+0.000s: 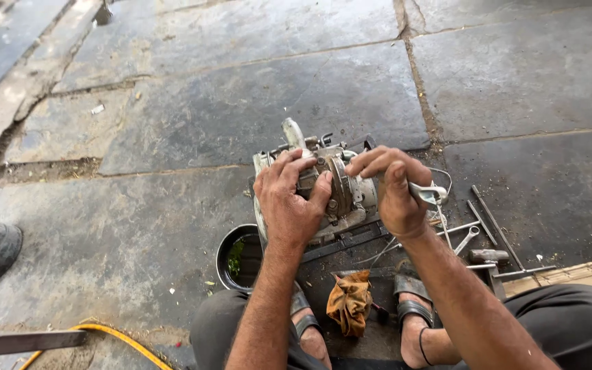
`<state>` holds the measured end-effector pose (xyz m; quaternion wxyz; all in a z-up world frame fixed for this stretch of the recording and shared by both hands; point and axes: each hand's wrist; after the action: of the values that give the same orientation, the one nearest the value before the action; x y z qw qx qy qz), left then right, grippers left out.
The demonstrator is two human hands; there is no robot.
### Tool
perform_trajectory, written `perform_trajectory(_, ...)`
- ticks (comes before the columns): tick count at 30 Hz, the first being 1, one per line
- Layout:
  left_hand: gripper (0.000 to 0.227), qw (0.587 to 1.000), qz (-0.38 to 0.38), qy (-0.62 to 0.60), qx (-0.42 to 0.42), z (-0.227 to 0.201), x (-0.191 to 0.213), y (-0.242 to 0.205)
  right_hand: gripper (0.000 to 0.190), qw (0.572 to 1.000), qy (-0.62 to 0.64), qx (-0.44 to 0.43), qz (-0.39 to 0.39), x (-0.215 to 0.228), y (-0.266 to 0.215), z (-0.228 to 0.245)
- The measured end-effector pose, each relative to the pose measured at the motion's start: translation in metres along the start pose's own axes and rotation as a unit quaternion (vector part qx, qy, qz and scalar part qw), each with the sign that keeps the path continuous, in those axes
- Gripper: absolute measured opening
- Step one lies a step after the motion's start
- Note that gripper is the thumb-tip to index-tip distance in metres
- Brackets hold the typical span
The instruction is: The person sits on the floor working on a small engine cylinder assembly. They use a T-handle wrench and spanner to loosen fasteners, remove a round cover, wipe parts with a cloth, and scrape the cylinder bore and mating surface with a file-like scraper.
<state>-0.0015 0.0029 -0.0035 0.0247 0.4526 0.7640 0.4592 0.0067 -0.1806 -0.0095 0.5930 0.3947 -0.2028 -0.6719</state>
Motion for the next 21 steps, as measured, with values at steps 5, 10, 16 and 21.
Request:
perform_trajectory(5, 0.035, 1.0, -0.008, 0.0, -0.001, 0.002, 0.001, 0.001, 0.055, 0.994, -0.105, 0.043, 0.011, 0.005, -0.009, 0.004)
perform_trajectory(10, 0.035, 1.0, -0.006, -0.005, -0.003, 0.001, 0.001, 0.003, 0.048, 0.943, -0.292, 0.156, -0.011, 0.018, -0.03, 0.005)
perform_trajectory(16, 0.035, 1.0, 0.005, -0.009, -0.003, 0.005, -0.001, 0.0, 0.037, 0.959, -0.274, 0.007, -0.066, 0.062, -0.039, -0.025)
perform_trajectory(21, 0.035, 1.0, 0.003, -0.014, -0.004, 0.003, 0.002, 0.001, 0.02, 0.947, -0.054, -0.278, -0.154, 0.069, 0.003, 0.011)
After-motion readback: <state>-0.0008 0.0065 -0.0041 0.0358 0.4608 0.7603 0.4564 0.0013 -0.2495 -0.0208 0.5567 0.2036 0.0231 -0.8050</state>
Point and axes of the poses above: each hand's wrist, its own y-axis towards the middle knuckle, its own x-axis out of the back of the hand, z = x × y, and after that the axes turned 11 degrees about -z, right-handed
